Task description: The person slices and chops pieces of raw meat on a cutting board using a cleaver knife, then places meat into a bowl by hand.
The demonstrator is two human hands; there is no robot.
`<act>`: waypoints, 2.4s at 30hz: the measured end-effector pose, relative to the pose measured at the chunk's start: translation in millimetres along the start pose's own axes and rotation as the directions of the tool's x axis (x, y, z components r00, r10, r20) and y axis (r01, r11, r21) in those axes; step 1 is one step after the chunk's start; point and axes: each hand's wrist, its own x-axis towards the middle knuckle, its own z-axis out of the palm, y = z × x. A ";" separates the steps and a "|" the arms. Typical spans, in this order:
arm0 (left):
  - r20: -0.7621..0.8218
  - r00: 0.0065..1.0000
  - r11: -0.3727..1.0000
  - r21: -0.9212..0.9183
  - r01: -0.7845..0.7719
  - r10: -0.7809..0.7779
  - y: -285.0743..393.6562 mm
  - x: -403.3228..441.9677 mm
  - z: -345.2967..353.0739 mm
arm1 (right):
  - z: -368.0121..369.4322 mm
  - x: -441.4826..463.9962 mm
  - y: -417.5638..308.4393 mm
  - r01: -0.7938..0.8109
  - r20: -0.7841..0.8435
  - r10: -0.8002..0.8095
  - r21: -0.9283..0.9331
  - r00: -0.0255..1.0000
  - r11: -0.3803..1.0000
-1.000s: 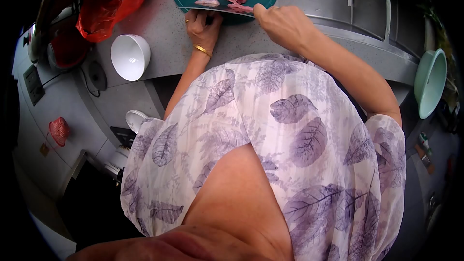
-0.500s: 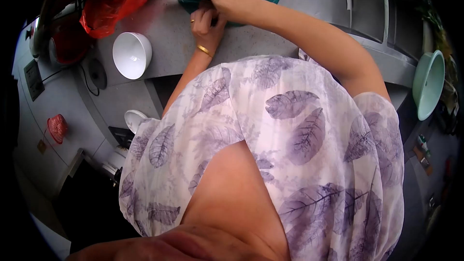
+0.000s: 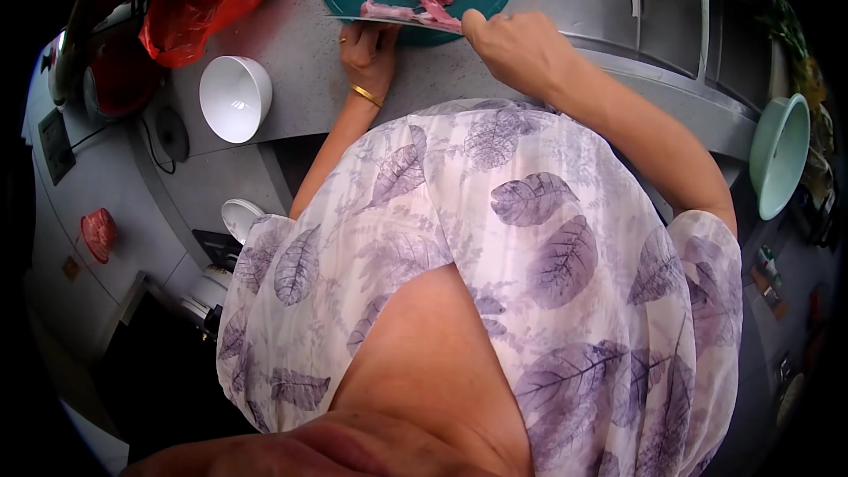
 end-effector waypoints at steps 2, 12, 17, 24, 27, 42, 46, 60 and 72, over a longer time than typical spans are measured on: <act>-0.003 1.000 1.000 -0.005 -0.017 0.017 1.3 1.7 2.9 | 5.7 -3.2 0.1 -0.001 -0.007 0.001 0.002 1.000 1.000; 0.038 0.999 0.999 -0.024 -0.032 0.032 7.9 7.5 5.0 | 37.8 47.7 -13.2 0.084 -0.176 -0.050 0.187 0.983 0.979; 0.048 0.996 0.996 0.043 -0.073 0.071 9.2 12.3 0.8 | 36.0 97.5 -35.2 0.097 -0.171 -0.066 0.182 0.983 0.978; 0.017 0.997 0.997 -0.026 -0.075 0.075 -5.2 -6.8 -2.9 | 31.6 53.8 11.2 -0.033 -0.136 0.050 0.121 0.990 0.992; 0.012 0.996 0.996 -0.029 -0.089 0.090 -2.4 -7.2 -3.3 | 14.0 42.7 9.7 -0.045 -0.142 0.058 0.089 0.988 0.995; -0.031 0.995 0.995 0.007 -0.096 0.096 -0.8 -3.7 5.4 | 22.2 18.4 -14.9 -0.038 0.003 0.038 0.068 0.999 0.997; 0.023 0.998 0.999 -0.003 -0.050 0.050 0.8 -2.8 3.6 | 32.9 57.4 -27.8 0.050 -0.118 -0.033 0.146 0.992 0.988; -0.039 0.998 0.998 -0.031 -0.054 0.052 3.8 -6.4 -1.4 | 5.3 36.7 5.6 -0.044 -0.078 0.052 0.093 0.996 0.995; 0.031 0.989 0.989 0.034 -0.147 0.146 9.7 -5.1 0.8 | -3.4 20.6 -1.1 -0.024 -0.116 0.040 0.136 0.992 0.990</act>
